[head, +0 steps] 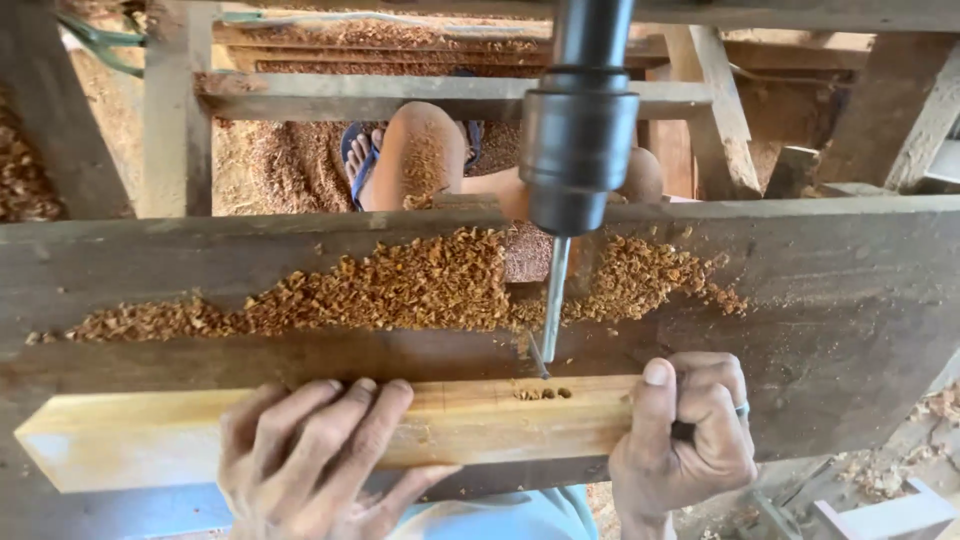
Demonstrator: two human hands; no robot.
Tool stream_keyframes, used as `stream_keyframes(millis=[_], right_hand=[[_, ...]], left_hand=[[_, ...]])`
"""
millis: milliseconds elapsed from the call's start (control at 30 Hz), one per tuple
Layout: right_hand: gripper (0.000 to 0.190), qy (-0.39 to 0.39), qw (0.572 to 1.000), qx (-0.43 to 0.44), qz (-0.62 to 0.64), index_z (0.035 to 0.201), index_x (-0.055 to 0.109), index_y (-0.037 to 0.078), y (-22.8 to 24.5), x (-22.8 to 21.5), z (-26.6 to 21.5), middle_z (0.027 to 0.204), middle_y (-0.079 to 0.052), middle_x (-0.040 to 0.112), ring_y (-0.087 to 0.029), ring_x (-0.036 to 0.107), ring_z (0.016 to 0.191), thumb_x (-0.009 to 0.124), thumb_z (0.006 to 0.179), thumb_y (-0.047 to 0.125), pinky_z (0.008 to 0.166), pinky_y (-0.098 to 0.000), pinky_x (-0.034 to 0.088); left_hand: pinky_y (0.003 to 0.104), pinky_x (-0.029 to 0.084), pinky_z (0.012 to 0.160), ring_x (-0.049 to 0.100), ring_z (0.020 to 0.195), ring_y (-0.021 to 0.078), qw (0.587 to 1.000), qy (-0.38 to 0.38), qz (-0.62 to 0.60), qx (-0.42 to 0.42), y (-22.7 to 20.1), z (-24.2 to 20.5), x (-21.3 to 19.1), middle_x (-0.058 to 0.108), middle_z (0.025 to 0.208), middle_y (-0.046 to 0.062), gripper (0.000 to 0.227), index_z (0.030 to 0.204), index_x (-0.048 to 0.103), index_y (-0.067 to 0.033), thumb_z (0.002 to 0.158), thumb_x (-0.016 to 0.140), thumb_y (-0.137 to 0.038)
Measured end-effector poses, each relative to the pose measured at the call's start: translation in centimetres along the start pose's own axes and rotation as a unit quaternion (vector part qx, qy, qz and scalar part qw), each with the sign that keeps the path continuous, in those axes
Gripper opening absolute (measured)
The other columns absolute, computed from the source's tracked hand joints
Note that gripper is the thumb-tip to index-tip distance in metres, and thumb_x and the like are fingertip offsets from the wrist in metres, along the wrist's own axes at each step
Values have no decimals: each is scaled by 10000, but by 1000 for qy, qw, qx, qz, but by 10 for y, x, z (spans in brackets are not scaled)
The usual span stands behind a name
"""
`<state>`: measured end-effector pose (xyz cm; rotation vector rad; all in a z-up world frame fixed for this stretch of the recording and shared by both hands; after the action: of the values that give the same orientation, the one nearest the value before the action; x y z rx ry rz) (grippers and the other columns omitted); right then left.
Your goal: The recorder uses a woodworking mortising machine to cut a rectangular slot into a wood block.
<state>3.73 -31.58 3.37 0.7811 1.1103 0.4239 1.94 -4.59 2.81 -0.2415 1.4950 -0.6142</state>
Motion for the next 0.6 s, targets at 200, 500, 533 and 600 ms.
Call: stream_keyframes(millis=[200,500,533,600], right_hand=[[425,6,1000,-6,-11,704,440,75,7,-9,-10,635,-19,533,-154,582,679,675,1055,23,659,-270,454],[399,-33,999,11,6,691,537,56,-9,-49,-17,689,-46,623,-68,548,594,602,1085,54,558,-242,398],[399,-26,999,19,3,691,537,56,-13,-51,-22,689,-46,623,-68,548,594,602,1085,54,558,-242,398],[387,-27,999,-30,16,692,499,67,-14,-48,-20,723,-52,614,-74,546,573,583,1069,99,518,-236,409]], left_hand=[[532,453,1066,638,1168,293,987,86,-132,41,-80,4,31,685,1204,126,665,1282,684,-80,894,678,-619],[518,305,1167,518,1297,291,993,-27,-106,30,-84,-10,-2,610,1341,73,648,1279,638,-192,780,787,-577],[518,305,1167,518,1297,291,994,-18,-108,24,-75,-25,1,610,1341,73,648,1279,638,-192,780,787,-577],[507,302,1137,590,1226,300,999,49,-17,17,-50,-42,12,648,1326,77,701,1303,670,-136,670,859,-370]])
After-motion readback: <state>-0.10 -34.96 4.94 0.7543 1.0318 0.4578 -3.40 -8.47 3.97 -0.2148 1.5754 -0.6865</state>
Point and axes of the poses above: each hand's wrist, its own z-axis towards the middle knuckle, its own x-axis out of the palm, y = z × x, the point moved 6 cm from there along z, towards the middle knuckle
